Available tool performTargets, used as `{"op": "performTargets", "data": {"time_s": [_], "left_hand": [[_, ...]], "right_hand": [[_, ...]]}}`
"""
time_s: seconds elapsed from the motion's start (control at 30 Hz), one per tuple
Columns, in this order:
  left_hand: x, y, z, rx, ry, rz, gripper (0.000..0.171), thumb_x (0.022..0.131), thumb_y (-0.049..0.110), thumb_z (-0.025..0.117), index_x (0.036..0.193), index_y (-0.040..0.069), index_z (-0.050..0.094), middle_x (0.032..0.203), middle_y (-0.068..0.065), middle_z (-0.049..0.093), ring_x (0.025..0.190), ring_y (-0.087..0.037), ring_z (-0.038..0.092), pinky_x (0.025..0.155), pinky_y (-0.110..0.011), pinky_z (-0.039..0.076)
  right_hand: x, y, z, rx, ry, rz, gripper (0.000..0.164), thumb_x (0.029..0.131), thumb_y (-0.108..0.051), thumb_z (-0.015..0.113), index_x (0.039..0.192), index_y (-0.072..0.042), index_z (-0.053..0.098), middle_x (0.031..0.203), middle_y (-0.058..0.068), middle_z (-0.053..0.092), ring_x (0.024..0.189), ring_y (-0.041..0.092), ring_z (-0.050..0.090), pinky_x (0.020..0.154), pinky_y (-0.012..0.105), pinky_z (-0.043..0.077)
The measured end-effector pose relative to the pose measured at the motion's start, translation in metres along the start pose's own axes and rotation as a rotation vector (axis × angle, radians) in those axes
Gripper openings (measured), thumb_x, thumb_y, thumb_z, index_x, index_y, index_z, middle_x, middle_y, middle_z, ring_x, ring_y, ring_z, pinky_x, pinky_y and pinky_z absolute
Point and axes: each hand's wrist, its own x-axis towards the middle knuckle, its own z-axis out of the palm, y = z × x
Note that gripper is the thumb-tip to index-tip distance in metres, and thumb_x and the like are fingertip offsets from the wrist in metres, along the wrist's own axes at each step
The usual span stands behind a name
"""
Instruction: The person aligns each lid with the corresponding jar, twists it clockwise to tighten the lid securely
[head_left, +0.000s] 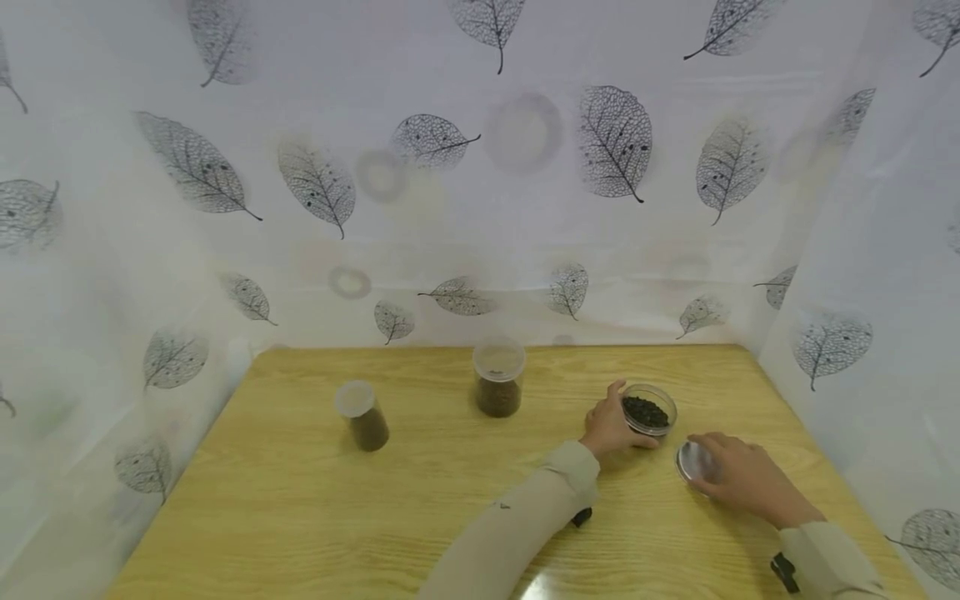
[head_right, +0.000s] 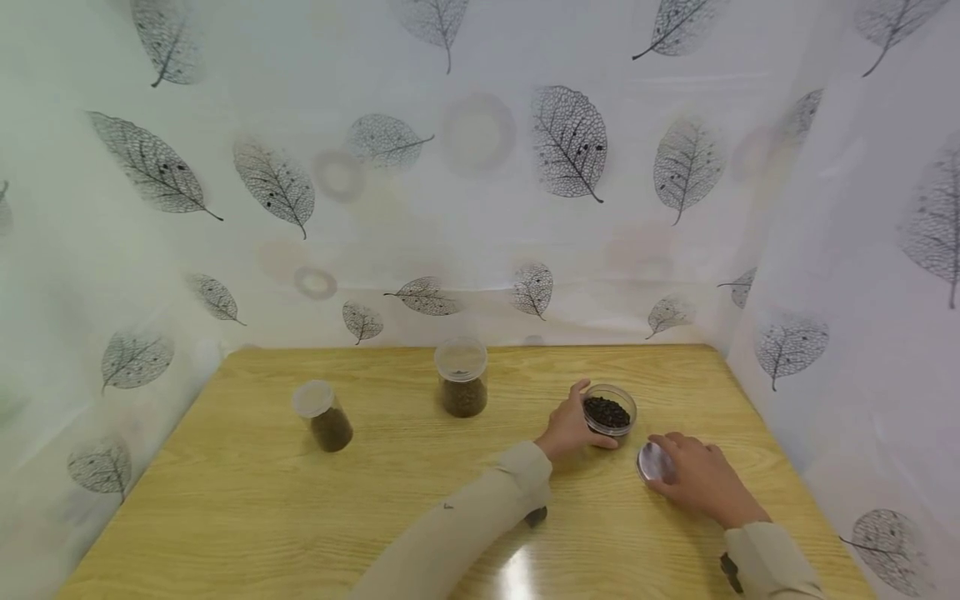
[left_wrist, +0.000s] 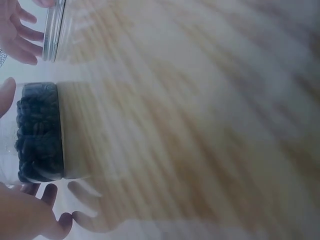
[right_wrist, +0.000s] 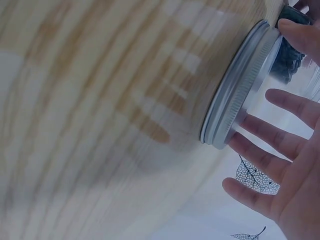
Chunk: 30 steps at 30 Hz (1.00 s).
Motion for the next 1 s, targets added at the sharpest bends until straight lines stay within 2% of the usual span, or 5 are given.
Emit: {"op": "performTargets", "data": {"time_s": [0.33,0.53,0.7,0.87,1.0], "left_hand": [[0.000,-0.006,0.001,0.040,-0.014,0.013,0.094,0.056,0.035,0.089,0.135,0.023,0.040,0.135,0.008,0.051,0.121,-0.015,0.049,0.103,-0.035,0.033],[0.001,-0.009,0.003,0.050,0.003,0.009,0.090,0.056,0.036,0.089,0.132,0.023,0.044,0.130,0.007,0.055,0.118,-0.016,0.049,0.102,-0.037,0.031],[0.001,-0.010,0.002,0.019,0.006,-0.005,0.089,0.055,0.037,0.089,0.132,0.025,0.045,0.129,0.008,0.056,0.117,-0.016,0.050,0.102,-0.037,0.032],[-0.001,-0.010,-0.005,-0.008,-0.009,-0.021,0.091,0.054,0.038,0.090,0.132,0.028,0.046,0.130,0.008,0.056,0.116,-0.016,0.053,0.100,-0.035,0.035],[-0.005,-0.013,-0.017,0.002,-0.036,0.006,0.090,0.054,0.040,0.089,0.132,0.029,0.046,0.131,0.008,0.056,0.118,-0.015,0.053,0.100,-0.035,0.036]], "right_hand": [[-0.002,0.005,0.003,0.024,-0.056,0.017,0.080,0.065,-0.049,0.078,0.125,-0.001,0.054,0.114,0.025,0.060,0.095,0.043,0.060,0.076,0.065,0.045],[-0.002,0.005,0.005,0.011,-0.059,0.013,0.080,0.064,-0.047,0.079,0.125,-0.001,0.055,0.112,0.023,0.060,0.094,0.041,0.060,0.073,0.065,0.046],[-0.002,0.006,0.005,0.000,-0.051,0.004,0.079,0.065,-0.049,0.078,0.124,-0.002,0.056,0.110,0.022,0.061,0.092,0.040,0.060,0.072,0.063,0.047],[-0.001,0.006,0.005,-0.005,-0.013,-0.007,0.079,0.065,-0.051,0.078,0.123,-0.002,0.056,0.108,0.021,0.062,0.090,0.038,0.061,0.073,0.059,0.048],[-0.001,0.004,0.000,0.006,0.012,0.001,0.080,0.065,-0.050,0.078,0.124,-0.003,0.055,0.110,0.021,0.062,0.091,0.036,0.061,0.074,0.058,0.048]]}}
